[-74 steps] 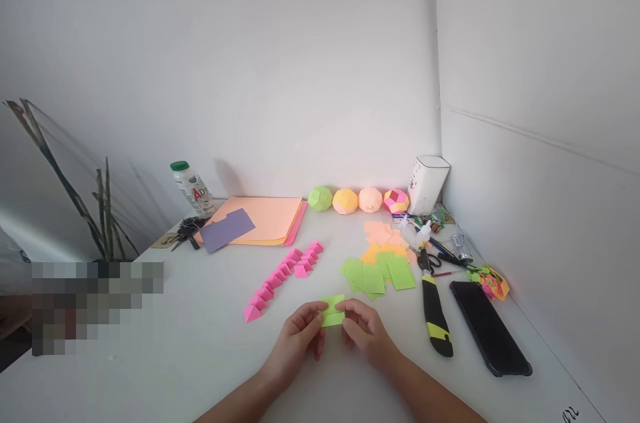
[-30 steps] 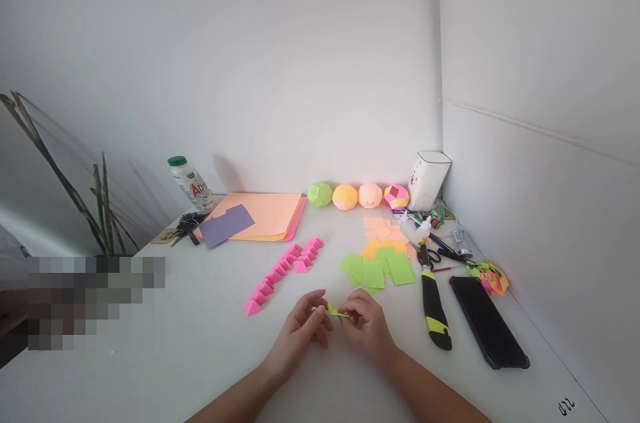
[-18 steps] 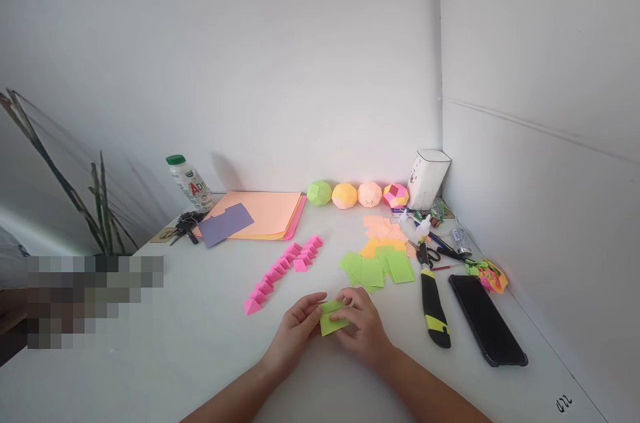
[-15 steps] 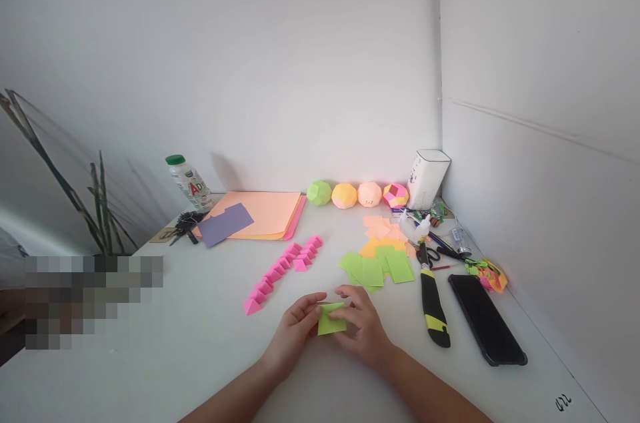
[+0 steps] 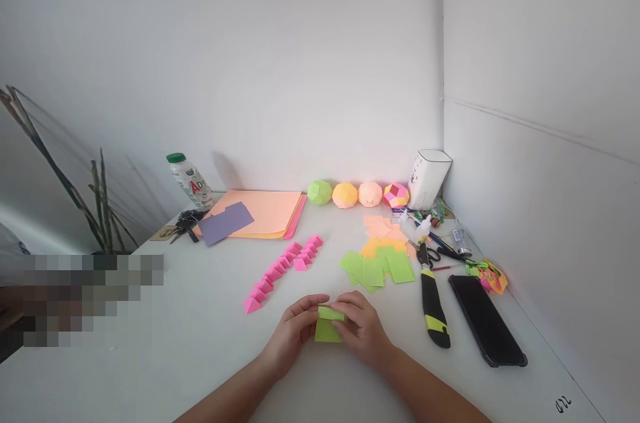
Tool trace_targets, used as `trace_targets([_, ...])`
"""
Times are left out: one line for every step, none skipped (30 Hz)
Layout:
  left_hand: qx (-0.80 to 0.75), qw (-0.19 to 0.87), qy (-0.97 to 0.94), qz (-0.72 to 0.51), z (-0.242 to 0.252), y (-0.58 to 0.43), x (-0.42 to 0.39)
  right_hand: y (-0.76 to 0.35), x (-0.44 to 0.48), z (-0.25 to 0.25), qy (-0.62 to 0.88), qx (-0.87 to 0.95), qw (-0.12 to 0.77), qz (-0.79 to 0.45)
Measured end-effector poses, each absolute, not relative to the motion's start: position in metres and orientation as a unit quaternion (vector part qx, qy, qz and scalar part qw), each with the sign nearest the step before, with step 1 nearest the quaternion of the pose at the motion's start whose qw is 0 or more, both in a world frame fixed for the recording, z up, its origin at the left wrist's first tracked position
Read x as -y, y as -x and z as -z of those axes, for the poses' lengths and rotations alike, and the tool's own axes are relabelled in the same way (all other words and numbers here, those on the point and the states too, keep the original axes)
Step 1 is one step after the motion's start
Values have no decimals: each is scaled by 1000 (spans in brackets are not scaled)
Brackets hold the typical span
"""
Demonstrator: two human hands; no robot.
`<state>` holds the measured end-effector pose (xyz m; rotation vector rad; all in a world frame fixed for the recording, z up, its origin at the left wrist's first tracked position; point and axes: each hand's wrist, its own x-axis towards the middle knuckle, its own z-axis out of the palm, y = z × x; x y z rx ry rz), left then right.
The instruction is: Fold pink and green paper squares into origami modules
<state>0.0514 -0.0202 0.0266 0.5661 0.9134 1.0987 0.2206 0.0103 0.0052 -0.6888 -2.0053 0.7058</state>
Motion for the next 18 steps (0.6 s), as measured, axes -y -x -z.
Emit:
trace_targets([-405, 724, -261, -494, -27, -51, 20, -221, -10, -5, 284, 803, 438, -287])
trace_targets([-399, 726, -269, -491, -27, -52, 21, -221, -10, -5, 292, 798, 438, -293])
trace_targets([-396, 726, -279, -487, -27, -52, 21, -221, -11, -5, 302, 792, 437, -300])
trace_targets([-398, 723, -291, -484, -26, -53, 21, -221, -11, -5, 312, 785, 436, -309])
trace_targets([-403, 718, -302, -481, -26, -54, 21, -221, -11, -5, 323, 778, 434, -319])
trace_targets([-409, 711, -315, -477, -25, -55, 22, -221, -11, -5, 335, 771, 430, -328])
trace_targets([-418, 703, -328, -473, -25, -57, 22, -221, -11, -5, 346, 766, 425, -336])
trace_targets([-428, 694, -343, -467, -24, -58, 23, -221, -11, -5, 358, 761, 419, -343])
trace_targets([-438, 684, -359, -460, -23, -59, 23, -221, -11, -5, 369, 758, 411, -347])
trace_targets([-449, 673, -373, -454, -23, -60, 23, -221, -11, -5, 377, 756, 403, -351])
trace_targets([-460, 662, -385, -450, -22, -61, 24, -221, -10, -6, 384, 756, 394, -356])
trace_targets([-468, 653, -393, -448, -22, -61, 24, -221, -9, -6, 388, 754, 386, -362])
trace_targets([-472, 646, -399, -448, -21, -62, 24, -221, -9, -7, 393, 751, 379, -371])
trace_targets([-474, 642, -402, -449, -21, -62, 24, -221, -9, -8, 398, 745, 375, -382])
trace_targets([-473, 641, -404, -450, -20, -62, 24, -221, -9, -9, 403, 738, 372, -393])
trace_targets([-471, 641, -404, -452, -20, -61, 24, -222, -9, -9, 409, 729, 372, -403])
trace_targets([-469, 641, -405, -452, -19, -61, 24, -222, -9, -10, 415, 721, 373, -411])
trace_targets([-465, 644, -409, -450, -19, -61, 24, -222, -9, -11, 421, 713, 376, -415])
